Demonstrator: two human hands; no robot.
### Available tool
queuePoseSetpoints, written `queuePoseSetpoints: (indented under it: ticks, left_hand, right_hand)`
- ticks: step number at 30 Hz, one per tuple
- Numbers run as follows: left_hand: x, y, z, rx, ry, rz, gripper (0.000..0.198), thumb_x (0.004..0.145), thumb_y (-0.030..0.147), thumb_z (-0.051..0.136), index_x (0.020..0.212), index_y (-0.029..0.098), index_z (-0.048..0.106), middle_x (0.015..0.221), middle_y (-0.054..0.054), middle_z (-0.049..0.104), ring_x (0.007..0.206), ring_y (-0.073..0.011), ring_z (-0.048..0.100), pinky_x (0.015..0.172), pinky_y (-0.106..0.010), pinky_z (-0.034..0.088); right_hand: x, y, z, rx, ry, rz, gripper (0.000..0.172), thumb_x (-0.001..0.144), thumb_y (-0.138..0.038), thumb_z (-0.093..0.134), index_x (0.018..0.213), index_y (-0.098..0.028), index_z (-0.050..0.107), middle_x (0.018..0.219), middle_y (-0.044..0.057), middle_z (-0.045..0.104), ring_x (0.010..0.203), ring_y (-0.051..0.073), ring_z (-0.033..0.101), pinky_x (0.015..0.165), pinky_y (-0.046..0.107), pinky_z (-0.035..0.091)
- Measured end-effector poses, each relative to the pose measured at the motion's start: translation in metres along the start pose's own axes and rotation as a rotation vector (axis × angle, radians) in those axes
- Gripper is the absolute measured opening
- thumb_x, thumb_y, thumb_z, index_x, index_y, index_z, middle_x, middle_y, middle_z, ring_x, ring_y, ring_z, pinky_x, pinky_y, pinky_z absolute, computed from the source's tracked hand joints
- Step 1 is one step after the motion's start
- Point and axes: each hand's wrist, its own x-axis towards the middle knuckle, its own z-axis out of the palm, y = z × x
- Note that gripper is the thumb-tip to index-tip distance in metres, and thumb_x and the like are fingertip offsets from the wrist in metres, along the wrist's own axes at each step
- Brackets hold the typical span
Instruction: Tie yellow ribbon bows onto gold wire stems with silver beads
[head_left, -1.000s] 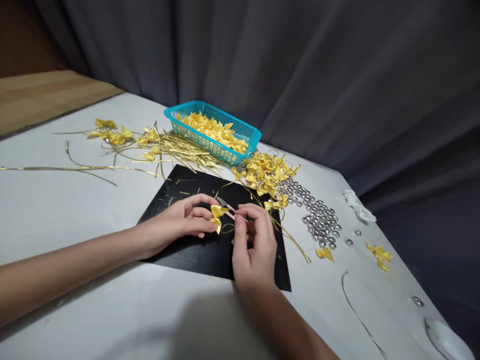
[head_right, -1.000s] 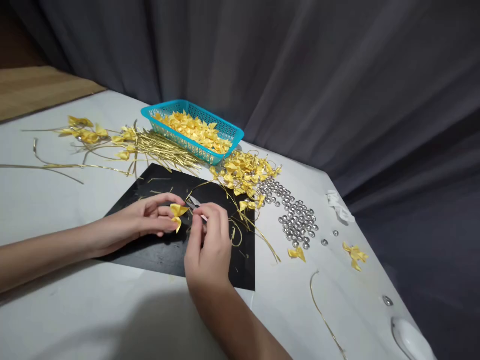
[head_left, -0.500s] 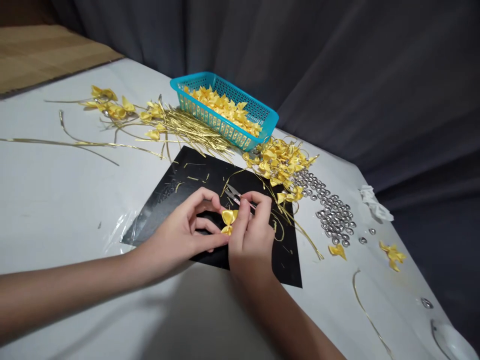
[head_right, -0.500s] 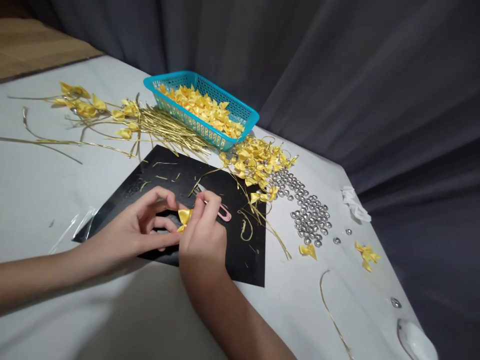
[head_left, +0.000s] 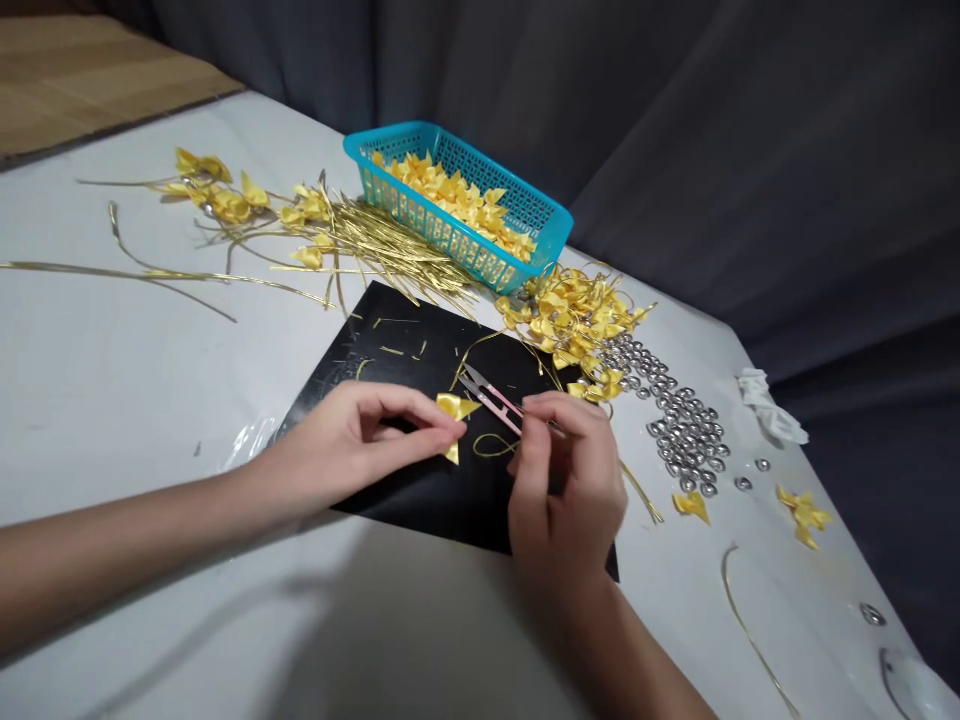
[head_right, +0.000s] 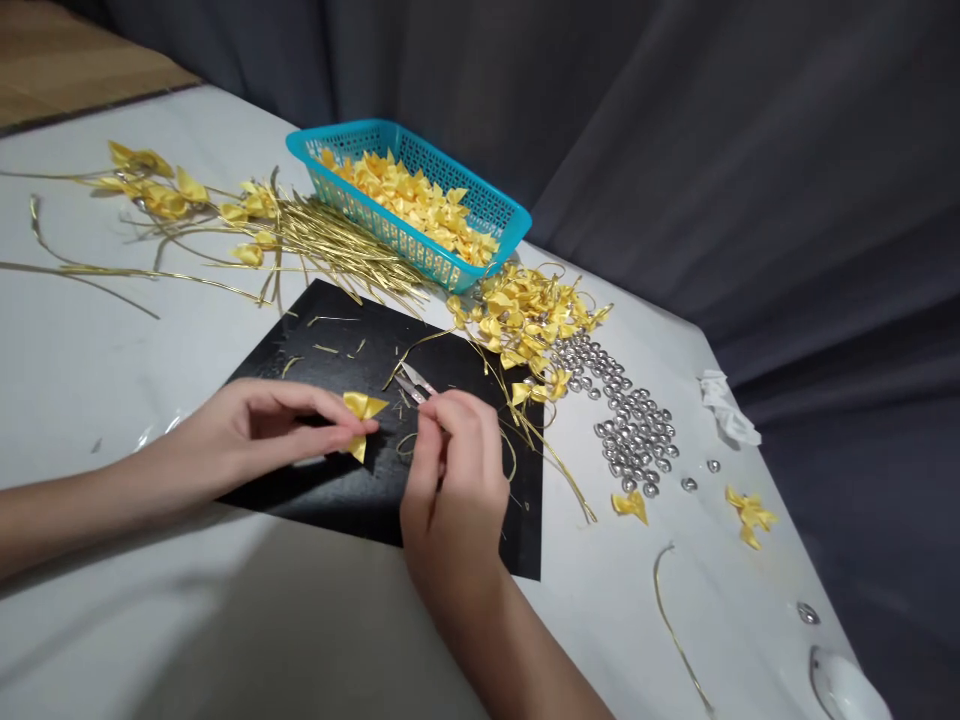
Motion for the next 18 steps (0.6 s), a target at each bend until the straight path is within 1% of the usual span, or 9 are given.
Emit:
queuePoseSetpoints:
  ticks: [2, 4, 7, 10, 12, 14, 16, 18]
  left_hand:
    - [0.004, 0.002, -0.004, 0.007, 0.024, 0.040, 0.005, 0.068, 0.022, 0.074, 0.072, 0.020, 0.075, 0.075, 0.001, 0.074, 0.067, -0.0094, 0.063, 0.058, -0.014, 0.047]
    - [0.008, 0.003, -0.007, -0.004, -0.002, 0.044, 0.009, 0.067, 0.019, 0.074, 0.076, 0.020, 0.075, 0.066, 0.003, 0.071, 0.058, -0.0069, 0.060, 0.051, -0.012, 0.044]
    - [0.011, 0.000, -0.010, -0.029, -0.100, 0.022, 0.022, 0.066, 0.016, 0.074, 0.088, 0.020, 0.074, 0.057, 0.005, 0.066, 0.048, -0.0053, 0.054, 0.045, -0.011, 0.042]
    - [0.011, -0.002, -0.013, -0.031, -0.189, -0.003, 0.030, 0.066, 0.016, 0.075, 0.095, 0.021, 0.072, 0.058, 0.005, 0.064, 0.042, -0.0032, 0.048, 0.041, -0.011, 0.038]
    - [0.010, -0.002, -0.014, -0.008, -0.241, -0.003, 0.032, 0.064, 0.016, 0.076, 0.096, 0.021, 0.073, 0.060, 0.004, 0.062, 0.043, -0.0033, 0.047, 0.040, -0.011, 0.038]
    - [0.009, -0.002, -0.015, 0.024, -0.268, 0.011, 0.033, 0.064, 0.017, 0.077, 0.097, 0.022, 0.074, 0.062, 0.003, 0.061, 0.048, -0.0054, 0.049, 0.042, -0.011, 0.040]
    - [0.008, 0.000, -0.015, 0.053, -0.263, 0.029, 0.032, 0.064, 0.017, 0.075, 0.096, 0.022, 0.074, 0.064, 0.002, 0.059, 0.051, -0.0069, 0.050, 0.042, -0.012, 0.040]
    - [0.007, 0.000, -0.015, 0.073, -0.248, 0.022, 0.032, 0.064, 0.016, 0.074, 0.096, 0.022, 0.074, 0.063, 0.002, 0.057, 0.050, -0.0062, 0.048, 0.041, -0.012, 0.038]
  right_hand:
    - [-0.001, 0.000, -0.005, -0.023, -0.030, -0.064, 0.018, 0.088, -0.007, 0.047, 0.097, -0.021, 0.054, 0.085, 0.001, 0.065, 0.079, 0.011, 0.066, 0.070, 0.020, 0.052]
    - [-0.002, 0.000, -0.007, -0.056, -0.077, -0.146, 0.019, 0.088, -0.007, 0.047, 0.099, -0.021, 0.054, 0.084, -0.001, 0.067, 0.074, 0.009, 0.066, 0.066, 0.017, 0.050]
    - [-0.001, 0.001, -0.008, -0.074, -0.201, -0.251, 0.017, 0.090, -0.010, 0.044, 0.100, -0.020, 0.053, 0.081, 0.000, 0.068, 0.069, 0.009, 0.065, 0.058, 0.017, 0.047]
    - [0.003, 0.003, -0.010, -0.072, -0.313, -0.312, 0.016, 0.090, -0.010, 0.043, 0.099, -0.018, 0.052, 0.073, 0.001, 0.066, 0.060, 0.012, 0.061, 0.053, 0.021, 0.046]
    - [0.005, 0.005, -0.011, -0.059, -0.350, -0.342, 0.015, 0.089, -0.010, 0.042, 0.098, -0.018, 0.051, 0.070, 0.002, 0.064, 0.057, 0.012, 0.058, 0.052, 0.022, 0.046]
    - [0.006, 0.005, -0.013, -0.038, -0.356, -0.361, 0.016, 0.089, -0.009, 0.042, 0.098, -0.017, 0.052, 0.070, 0.002, 0.064, 0.057, 0.012, 0.058, 0.052, 0.022, 0.046]
    - [0.006, 0.005, -0.014, -0.019, -0.361, -0.369, 0.015, 0.088, -0.009, 0.043, 0.097, -0.017, 0.053, 0.070, 0.002, 0.063, 0.059, 0.012, 0.059, 0.052, 0.022, 0.045]
    - [0.006, 0.005, -0.014, -0.004, -0.386, -0.370, 0.014, 0.088, -0.009, 0.044, 0.095, -0.017, 0.054, 0.071, 0.003, 0.063, 0.061, 0.012, 0.060, 0.051, 0.021, 0.045]
